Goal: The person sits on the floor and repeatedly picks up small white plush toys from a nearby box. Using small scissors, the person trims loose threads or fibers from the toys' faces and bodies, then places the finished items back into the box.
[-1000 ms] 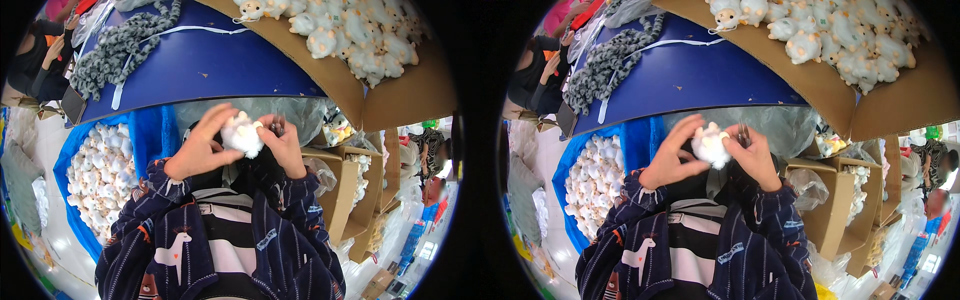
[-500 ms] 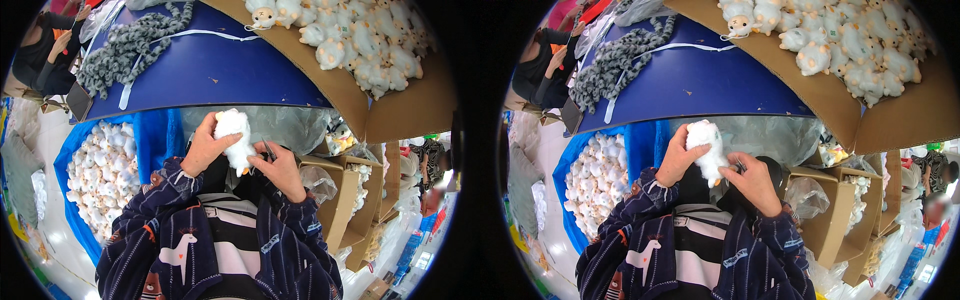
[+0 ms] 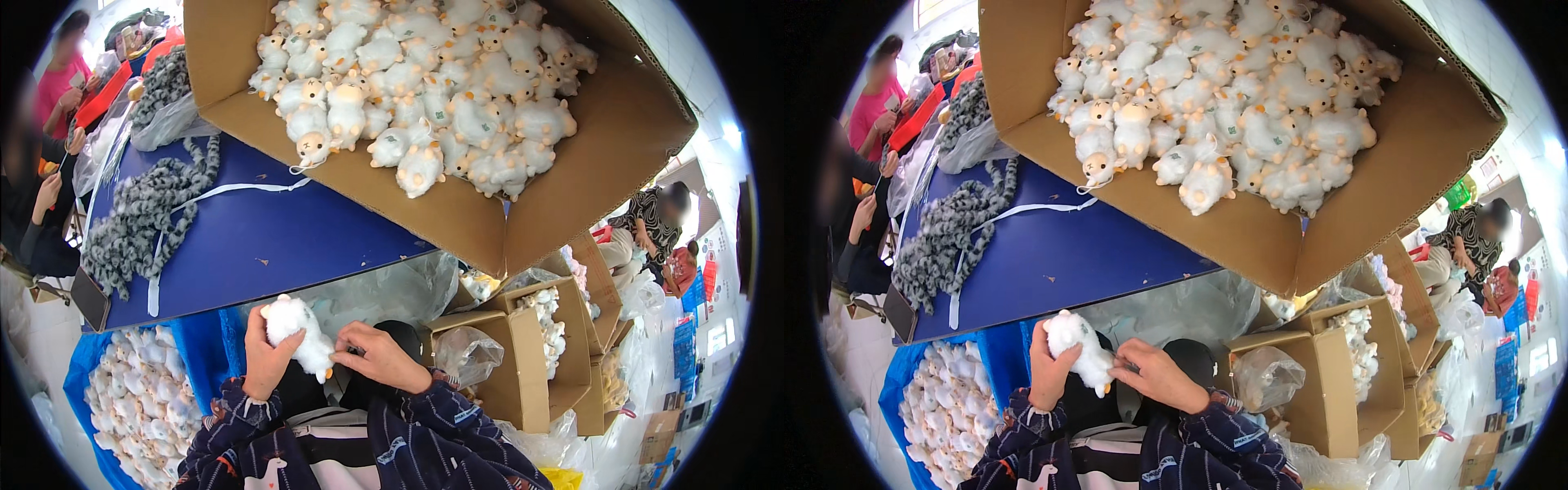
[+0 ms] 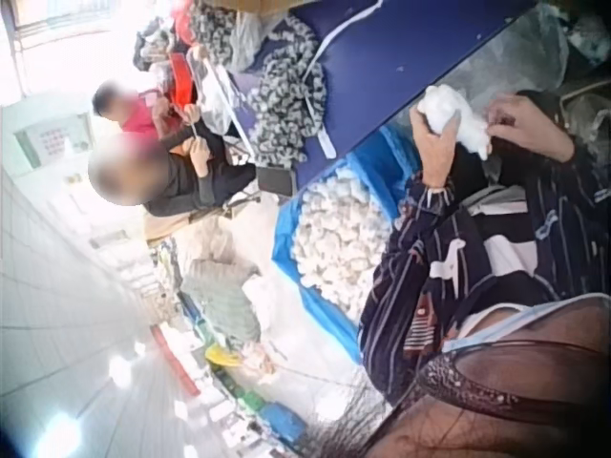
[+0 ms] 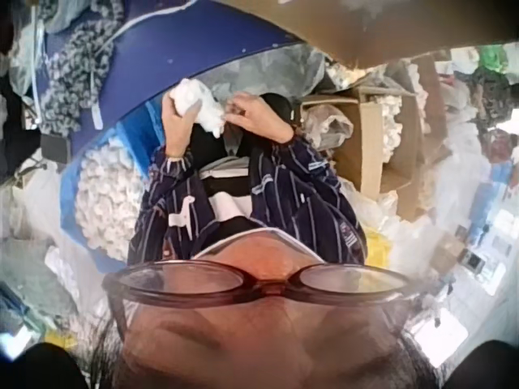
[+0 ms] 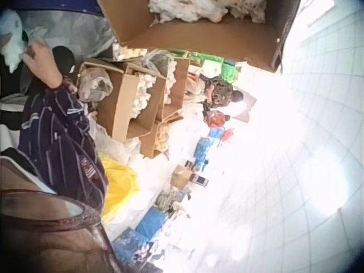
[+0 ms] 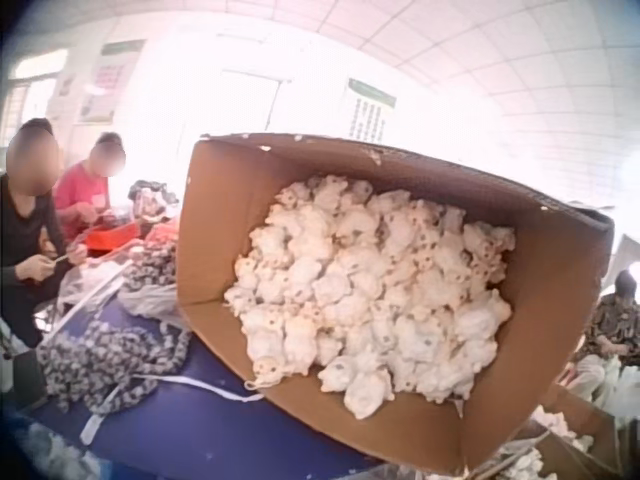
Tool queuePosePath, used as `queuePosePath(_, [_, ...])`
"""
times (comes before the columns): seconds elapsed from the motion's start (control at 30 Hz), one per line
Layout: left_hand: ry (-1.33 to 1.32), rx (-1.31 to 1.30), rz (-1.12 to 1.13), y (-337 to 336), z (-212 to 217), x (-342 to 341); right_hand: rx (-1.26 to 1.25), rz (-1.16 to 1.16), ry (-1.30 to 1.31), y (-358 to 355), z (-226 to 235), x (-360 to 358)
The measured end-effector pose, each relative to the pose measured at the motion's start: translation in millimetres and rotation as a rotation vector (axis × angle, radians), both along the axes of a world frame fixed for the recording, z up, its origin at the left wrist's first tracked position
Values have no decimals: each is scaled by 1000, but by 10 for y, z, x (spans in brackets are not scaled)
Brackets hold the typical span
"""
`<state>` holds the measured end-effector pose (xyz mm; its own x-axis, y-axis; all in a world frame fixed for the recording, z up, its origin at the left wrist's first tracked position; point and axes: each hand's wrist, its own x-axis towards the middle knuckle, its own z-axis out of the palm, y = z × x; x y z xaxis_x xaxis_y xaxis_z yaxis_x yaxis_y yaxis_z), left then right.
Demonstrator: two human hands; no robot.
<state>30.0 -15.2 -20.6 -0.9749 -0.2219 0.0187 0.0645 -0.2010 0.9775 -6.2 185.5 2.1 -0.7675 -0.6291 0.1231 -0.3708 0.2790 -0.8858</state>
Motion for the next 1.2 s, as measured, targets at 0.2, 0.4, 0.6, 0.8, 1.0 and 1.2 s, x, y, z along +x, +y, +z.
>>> queuePosePath(0.2, [95,-98,83,-91,132,30,-26,54,-245,-107,56,38])
queuePosePath(0.4, [52,17,150,-270,107,34,-186,248,-682,-329,42,57])
queuePosePath(0.6, [81,-395,291,-960,176,318,-58,168,-235,-303,234,-330])
queuePosePath(0.8, [-401,-1797,511,-1721,495,1116,178,-779,699,169,717,-1462])
queuePosePath(1.0, [-200,-511,8,-1046,606,452,330,-813,783,373,373,-1983])
queuePosePath(1.2, [-84,89,-469,-120,449,-396,66,-661,626,386,552,-1353])
